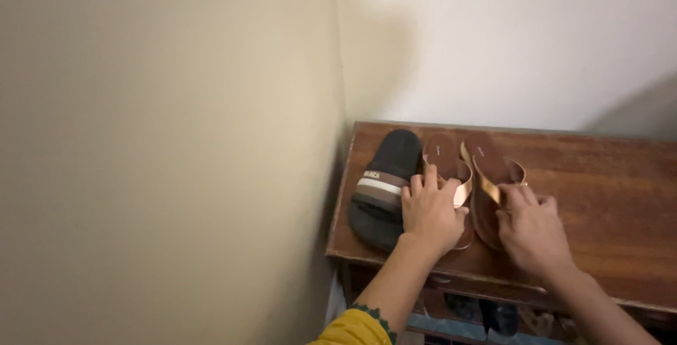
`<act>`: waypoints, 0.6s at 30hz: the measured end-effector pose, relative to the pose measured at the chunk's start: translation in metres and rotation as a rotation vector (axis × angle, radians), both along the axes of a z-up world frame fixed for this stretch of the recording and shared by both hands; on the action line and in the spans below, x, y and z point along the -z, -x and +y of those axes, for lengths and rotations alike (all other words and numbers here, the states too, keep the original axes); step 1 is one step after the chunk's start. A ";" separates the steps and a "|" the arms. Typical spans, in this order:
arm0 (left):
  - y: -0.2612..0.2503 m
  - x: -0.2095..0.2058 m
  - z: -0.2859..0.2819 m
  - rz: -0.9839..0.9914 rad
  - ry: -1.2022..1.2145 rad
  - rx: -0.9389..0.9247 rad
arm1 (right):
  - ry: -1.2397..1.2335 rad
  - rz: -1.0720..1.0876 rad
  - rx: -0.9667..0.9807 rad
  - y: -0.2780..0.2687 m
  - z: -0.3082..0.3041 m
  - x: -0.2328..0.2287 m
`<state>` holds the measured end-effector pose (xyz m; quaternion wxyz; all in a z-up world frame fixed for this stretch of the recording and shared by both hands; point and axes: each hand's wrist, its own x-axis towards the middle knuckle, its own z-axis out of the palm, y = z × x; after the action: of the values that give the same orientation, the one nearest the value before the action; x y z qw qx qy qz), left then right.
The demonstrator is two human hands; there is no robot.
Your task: The person organizes a collection of shoes on a two-tier wooden shoe rack. They pick up pairs of sneakers, sandals, and slides, then place them on the top or bottom shelf, arranging them neatly.
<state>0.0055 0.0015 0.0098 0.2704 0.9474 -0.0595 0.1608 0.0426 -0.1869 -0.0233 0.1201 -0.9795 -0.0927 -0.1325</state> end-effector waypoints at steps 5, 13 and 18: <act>-0.006 -0.006 -0.015 0.161 0.013 -0.002 | -0.031 0.070 -0.042 -0.002 0.003 0.005; 0.000 -0.001 -0.032 0.216 0.128 0.012 | -0.125 0.216 0.025 -0.017 -0.010 0.004; 0.018 0.007 -0.035 0.078 0.193 0.030 | -0.312 0.229 0.130 0.004 -0.017 0.002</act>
<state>-0.0121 -0.0334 0.0028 0.3647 0.9215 -0.0474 0.1248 0.0391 -0.2039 -0.0253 0.2712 -0.9616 0.0068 -0.0404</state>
